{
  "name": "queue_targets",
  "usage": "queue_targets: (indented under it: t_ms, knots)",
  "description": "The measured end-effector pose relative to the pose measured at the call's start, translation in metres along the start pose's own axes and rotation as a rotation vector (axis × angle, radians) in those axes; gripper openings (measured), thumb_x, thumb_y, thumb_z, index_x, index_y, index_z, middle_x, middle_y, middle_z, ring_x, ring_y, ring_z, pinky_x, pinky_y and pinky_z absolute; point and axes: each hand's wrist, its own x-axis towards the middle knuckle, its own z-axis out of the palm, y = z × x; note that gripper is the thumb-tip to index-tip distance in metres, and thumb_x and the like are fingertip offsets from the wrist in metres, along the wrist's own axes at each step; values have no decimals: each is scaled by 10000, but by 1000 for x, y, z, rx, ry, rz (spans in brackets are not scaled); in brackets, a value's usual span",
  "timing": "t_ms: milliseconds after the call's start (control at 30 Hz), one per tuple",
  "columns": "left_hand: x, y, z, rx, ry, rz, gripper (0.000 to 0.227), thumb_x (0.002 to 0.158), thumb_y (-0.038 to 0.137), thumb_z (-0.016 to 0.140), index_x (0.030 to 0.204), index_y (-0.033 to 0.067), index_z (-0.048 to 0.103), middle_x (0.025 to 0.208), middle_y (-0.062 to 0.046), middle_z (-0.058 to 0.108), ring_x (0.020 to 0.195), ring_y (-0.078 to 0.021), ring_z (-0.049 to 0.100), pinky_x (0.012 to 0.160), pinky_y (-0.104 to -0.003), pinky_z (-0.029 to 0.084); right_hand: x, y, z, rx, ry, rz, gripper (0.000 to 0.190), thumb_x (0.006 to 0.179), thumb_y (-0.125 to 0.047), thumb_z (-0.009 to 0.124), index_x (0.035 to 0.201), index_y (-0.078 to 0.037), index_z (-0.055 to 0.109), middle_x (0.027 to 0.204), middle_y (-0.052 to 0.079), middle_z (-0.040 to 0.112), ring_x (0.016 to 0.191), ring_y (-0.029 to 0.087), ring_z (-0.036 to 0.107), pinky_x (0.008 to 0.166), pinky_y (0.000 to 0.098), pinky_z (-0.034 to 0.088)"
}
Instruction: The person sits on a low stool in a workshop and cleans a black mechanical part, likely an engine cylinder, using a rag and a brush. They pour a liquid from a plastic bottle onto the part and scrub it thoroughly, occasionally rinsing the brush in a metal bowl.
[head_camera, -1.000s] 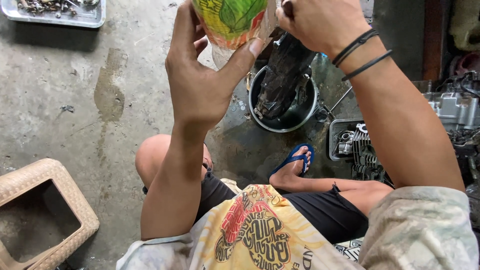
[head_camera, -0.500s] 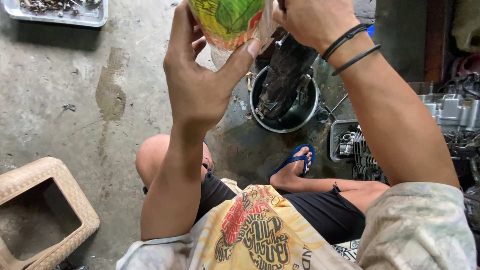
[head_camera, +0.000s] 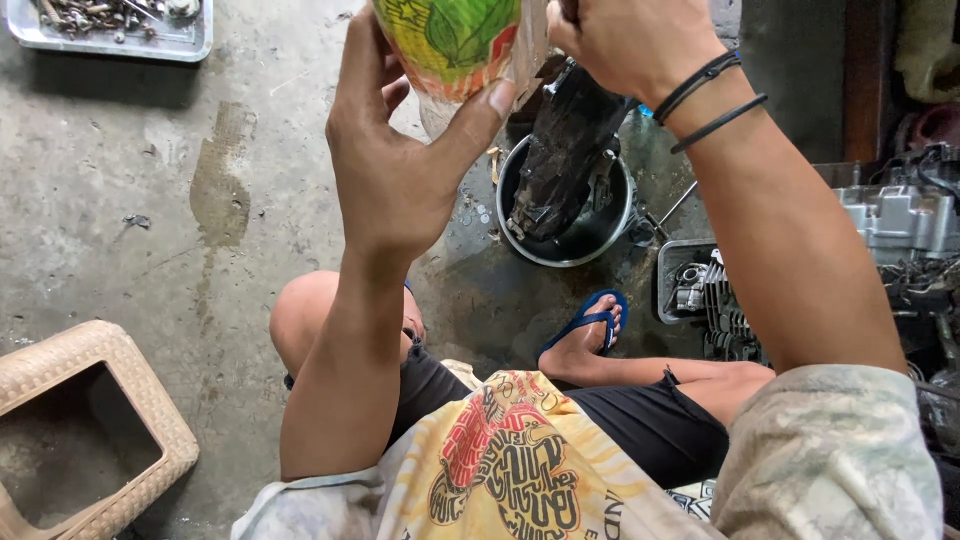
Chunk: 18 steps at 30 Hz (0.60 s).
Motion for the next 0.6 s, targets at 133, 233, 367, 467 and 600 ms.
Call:
queue_targets:
  t_ms: [133, 233, 367, 467, 600]
  knots:
    - [0, 3, 1, 7, 12, -11, 366, 957, 219, 772, 1201, 169, 504, 1081, 17, 594, 995, -143, 602, 940, -332, 536, -9, 4, 9, 1, 6, -5, 444, 1282, -545, 565, 904, -312, 575, 801, -130, 535, 663, 149, 491, 486, 337, 364]
    - [0, 3, 0, 5, 17, -22, 372, 965, 244, 761, 1220, 179, 498, 1117, 13, 615, 1009, -145, 609, 968, -346, 536, -12, 6, 6, 109, -57, -9, 542, 1273, -568, 572, 838, -270, 695, 791, -100, 650, 694, 183, 616, 460, 358, 427]
    - [-3, 1, -2, 5, 3, 1, 365, 985, 238, 762, 1239, 183, 506, 1144, -1, 639, 1051, -155, 623, 1008, -356, 545, -18, 1, -28, 84, -86, 56, 435, 1253, -564, 616, 959, -246, 649, 834, -61, 626, 692, 169, 601, 532, 318, 466]
    - [-2, 2, -3, 11, 3, 5, 388, 1003, 234, 770, 1282, 198, 503, 1170, -1, 657, 1089, -163, 644, 1031, -360, 549, -34, -6, -69, 265, -22, 96, 330, 1194, -427, 683, 980, -176, 681, 827, -15, 673, 668, 169, 649, 535, 308, 517]
    - [-6, 2, -5, 1, -6, -1, 390, 1009, 203, 772, 1289, 206, 499, 1177, 18, 633, 1088, -153, 622, 1015, -344, 534, -89, -36, -74, 609, 223, 89, 82, 1105, -131, 753, 1052, -111, 694, 783, 63, 619, 619, 186, 564, 562, 330, 482]
